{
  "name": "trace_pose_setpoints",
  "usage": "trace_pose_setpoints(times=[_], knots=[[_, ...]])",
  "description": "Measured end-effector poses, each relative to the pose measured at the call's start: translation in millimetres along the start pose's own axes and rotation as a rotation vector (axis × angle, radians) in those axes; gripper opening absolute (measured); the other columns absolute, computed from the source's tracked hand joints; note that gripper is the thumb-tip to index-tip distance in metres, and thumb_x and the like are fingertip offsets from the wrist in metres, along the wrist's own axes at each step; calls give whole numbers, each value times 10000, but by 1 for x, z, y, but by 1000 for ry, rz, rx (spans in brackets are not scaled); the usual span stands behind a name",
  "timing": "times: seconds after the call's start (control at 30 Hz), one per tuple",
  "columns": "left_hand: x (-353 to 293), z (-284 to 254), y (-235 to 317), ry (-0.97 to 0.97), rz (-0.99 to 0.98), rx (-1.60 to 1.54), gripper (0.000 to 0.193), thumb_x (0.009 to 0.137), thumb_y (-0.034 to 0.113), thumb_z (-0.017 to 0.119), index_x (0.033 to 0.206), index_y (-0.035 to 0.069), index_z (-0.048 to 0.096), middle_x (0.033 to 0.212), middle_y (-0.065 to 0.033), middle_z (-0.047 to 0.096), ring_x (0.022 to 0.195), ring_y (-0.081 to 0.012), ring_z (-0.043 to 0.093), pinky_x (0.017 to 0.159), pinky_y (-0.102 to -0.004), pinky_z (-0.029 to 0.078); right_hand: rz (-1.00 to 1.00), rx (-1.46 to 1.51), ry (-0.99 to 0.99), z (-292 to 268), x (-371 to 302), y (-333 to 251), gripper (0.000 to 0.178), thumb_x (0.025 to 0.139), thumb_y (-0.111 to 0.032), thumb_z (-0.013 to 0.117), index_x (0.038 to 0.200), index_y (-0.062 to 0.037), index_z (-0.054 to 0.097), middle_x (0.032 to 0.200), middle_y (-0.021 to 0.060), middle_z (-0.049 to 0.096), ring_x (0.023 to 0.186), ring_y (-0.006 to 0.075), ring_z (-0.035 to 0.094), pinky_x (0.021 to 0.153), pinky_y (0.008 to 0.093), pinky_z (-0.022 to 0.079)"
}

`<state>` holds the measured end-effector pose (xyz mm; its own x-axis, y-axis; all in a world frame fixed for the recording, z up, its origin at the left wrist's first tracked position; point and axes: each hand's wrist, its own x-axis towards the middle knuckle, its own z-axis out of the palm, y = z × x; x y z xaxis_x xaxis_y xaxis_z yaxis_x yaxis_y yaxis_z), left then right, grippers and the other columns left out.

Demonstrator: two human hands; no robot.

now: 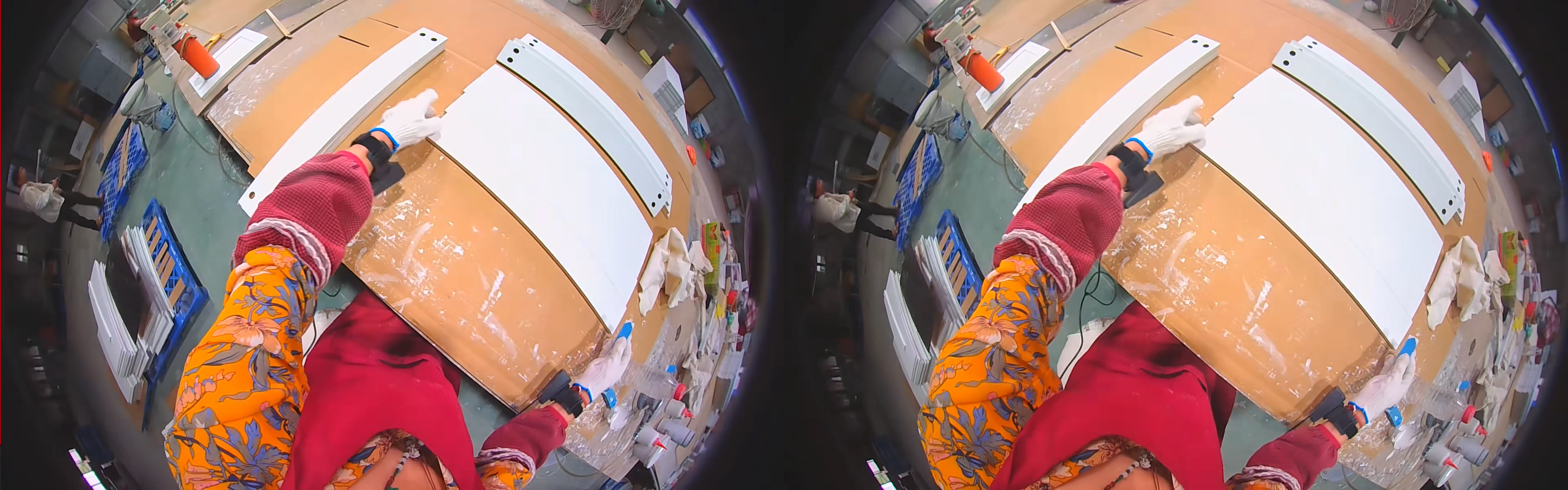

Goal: Sanding the edges and surfaces of white furniture panels using a handheld sanding block.

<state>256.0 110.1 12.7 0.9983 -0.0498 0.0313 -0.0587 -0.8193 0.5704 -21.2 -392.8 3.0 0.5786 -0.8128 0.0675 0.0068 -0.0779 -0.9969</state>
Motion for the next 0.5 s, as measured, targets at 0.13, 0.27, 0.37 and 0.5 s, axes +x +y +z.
trace_pose_setpoints(times=[0.13, 0.27, 0.37, 0.5], knots=[[4, 19, 3, -59, -5, -81, 382, 817, 289, 521, 1158, 117, 498, 1050, -123, 678, 994, -318, 622, 825, -386, 465, 10, -31, -58, -1, 19, 20, 365, 963, -201, 550, 1241, 33, 520, 1167, 92, 565, 1045, 157, 545, 927, 283, 438], [4, 24, -11, 18, 42, -116, 306, 852, 288, 521, 1107, 118, 516, 1022, -134, 670, 962, -337, 617, 820, -412, 462, 81, -87, -64, 11, 24, 20, 369, 969, -193, 538, 1254, 39, 512, 1177, 105, 578, 1065, 172, 558, 928, 285, 442], [-2, 28, -15, 80, 69, -54, 293, 864, 321, 531, 1083, 126, 523, 990, -168, 658, 949, -369, 609, 800, -435, 464, 30, -128, -172, 29, 16, 10, 364, 976, -182, 516, 1259, 47, 502, 1223, 132, 573, 1108, 195, 560, 953, 299, 438], [-9, 49, -9, 168, 39, -59, 243, 876, 268, 494, 1077, 136, 530, 985, -206, 640, 939, -413, 603, 762, -490, 468, 18, -71, -325, 17, 8, 5, 362, 987, -144, 464, 1275, 76, 467, 1292, 170, 536, 1174, 242, 530, 1014, 341, 404]])
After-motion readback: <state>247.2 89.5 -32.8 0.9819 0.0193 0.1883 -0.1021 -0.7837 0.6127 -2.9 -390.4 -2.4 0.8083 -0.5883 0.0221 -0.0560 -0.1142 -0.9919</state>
